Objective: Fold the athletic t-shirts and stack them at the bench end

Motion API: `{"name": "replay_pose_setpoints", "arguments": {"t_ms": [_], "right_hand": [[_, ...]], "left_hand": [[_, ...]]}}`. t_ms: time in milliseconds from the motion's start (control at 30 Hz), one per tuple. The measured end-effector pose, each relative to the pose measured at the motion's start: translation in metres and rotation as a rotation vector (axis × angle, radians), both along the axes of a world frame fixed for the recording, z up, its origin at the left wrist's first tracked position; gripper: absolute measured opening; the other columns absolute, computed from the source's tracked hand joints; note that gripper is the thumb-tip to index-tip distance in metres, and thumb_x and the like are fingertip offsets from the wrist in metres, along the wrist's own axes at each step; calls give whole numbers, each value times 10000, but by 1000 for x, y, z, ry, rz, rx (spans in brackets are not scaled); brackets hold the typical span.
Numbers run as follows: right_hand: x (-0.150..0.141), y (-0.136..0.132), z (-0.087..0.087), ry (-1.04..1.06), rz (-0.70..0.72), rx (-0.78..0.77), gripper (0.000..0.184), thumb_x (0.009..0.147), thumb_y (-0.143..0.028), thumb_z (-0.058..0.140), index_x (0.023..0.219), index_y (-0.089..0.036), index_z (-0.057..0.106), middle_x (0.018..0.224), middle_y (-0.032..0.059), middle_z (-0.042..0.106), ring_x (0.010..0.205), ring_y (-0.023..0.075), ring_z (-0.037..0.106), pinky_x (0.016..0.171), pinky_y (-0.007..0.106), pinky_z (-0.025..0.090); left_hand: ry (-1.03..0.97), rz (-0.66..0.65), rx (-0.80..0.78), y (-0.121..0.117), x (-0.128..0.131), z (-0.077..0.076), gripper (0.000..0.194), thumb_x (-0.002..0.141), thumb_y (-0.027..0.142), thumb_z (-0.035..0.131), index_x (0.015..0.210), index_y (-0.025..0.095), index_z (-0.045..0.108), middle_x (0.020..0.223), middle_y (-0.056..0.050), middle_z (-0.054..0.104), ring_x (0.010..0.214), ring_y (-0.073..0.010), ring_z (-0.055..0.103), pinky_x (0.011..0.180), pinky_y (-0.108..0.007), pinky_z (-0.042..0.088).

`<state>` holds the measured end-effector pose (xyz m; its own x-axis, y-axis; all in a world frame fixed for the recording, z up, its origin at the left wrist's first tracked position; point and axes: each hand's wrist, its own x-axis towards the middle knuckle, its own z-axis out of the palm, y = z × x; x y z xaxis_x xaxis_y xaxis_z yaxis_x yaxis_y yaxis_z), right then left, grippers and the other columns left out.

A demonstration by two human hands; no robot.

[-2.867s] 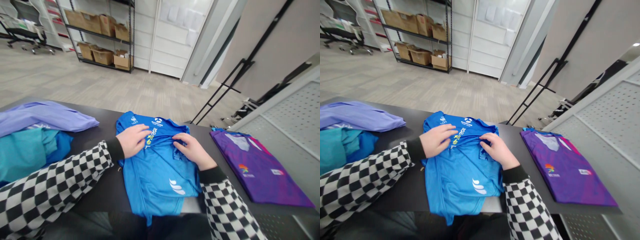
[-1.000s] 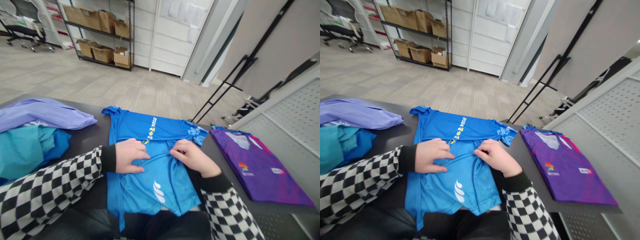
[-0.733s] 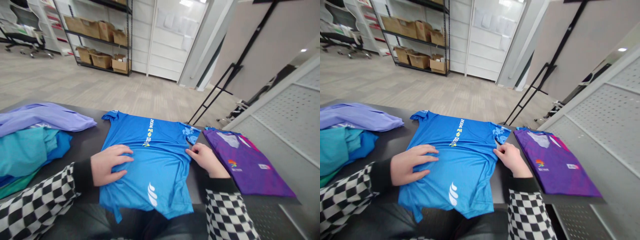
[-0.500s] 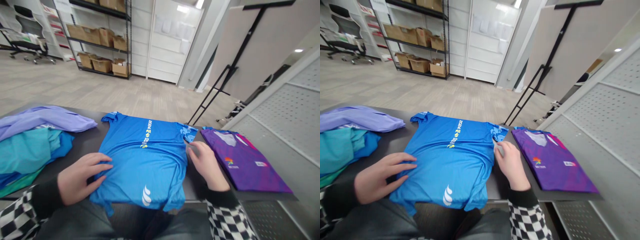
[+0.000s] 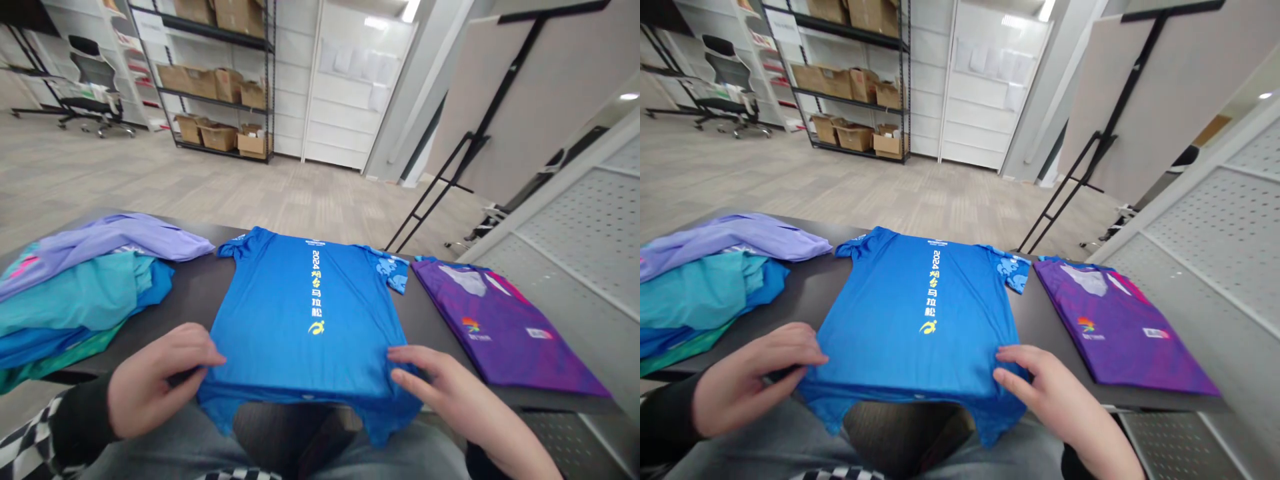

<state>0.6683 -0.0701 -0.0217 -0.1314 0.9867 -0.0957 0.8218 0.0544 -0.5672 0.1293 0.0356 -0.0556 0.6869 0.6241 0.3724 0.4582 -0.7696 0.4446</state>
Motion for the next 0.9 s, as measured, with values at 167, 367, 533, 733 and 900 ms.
{"name": "replay_pose_setpoints", "arguments": {"t_ms": [167,367,533,733,900], "right_hand": [[-27,54,-2,-69,-61,404,514,1119,-583,580,1465,-250,764,1624,160,650,1529,373,601,1307,616,461],[-42,77,-47,-377,-61,103,910,1085,-766,488,1787,-194,394,1845,151,295,1736,406,211,1393,692,220],[-46,25,-61,-422,-87,86,900,1082,-788,463,1816,-286,321,1866,95,202,1740,404,174,1383,715,223],[-41,19,-34,-356,-31,62,900,1064,-765,547,1810,-305,342,1852,127,263,1722,432,229,1363,749,257],[-33,114,-3,-238,34,326,700,1134,-605,518,1730,-239,502,1785,160,451,1685,380,381,1373,665,332]], "left_hand": [[118,121,31,57,42,-1,463,1108,454,536,1460,231,737,1489,-139,747,1405,-295,686,1250,-454,522],[444,266,25,65,70,-25,835,1064,712,532,1744,231,478,1835,-179,337,1703,-437,329,1376,-676,253],[428,280,86,20,51,-34,802,1055,687,564,1763,331,438,1837,-108,354,1702,-418,343,1384,-664,223],[302,211,104,31,47,-3,663,1045,694,592,1593,328,672,1667,-119,624,1495,-381,623,1313,-602,420],[194,139,43,123,98,18,712,1116,647,439,1578,149,652,1653,-186,623,1549,-329,581,1336,-505,426]]}}
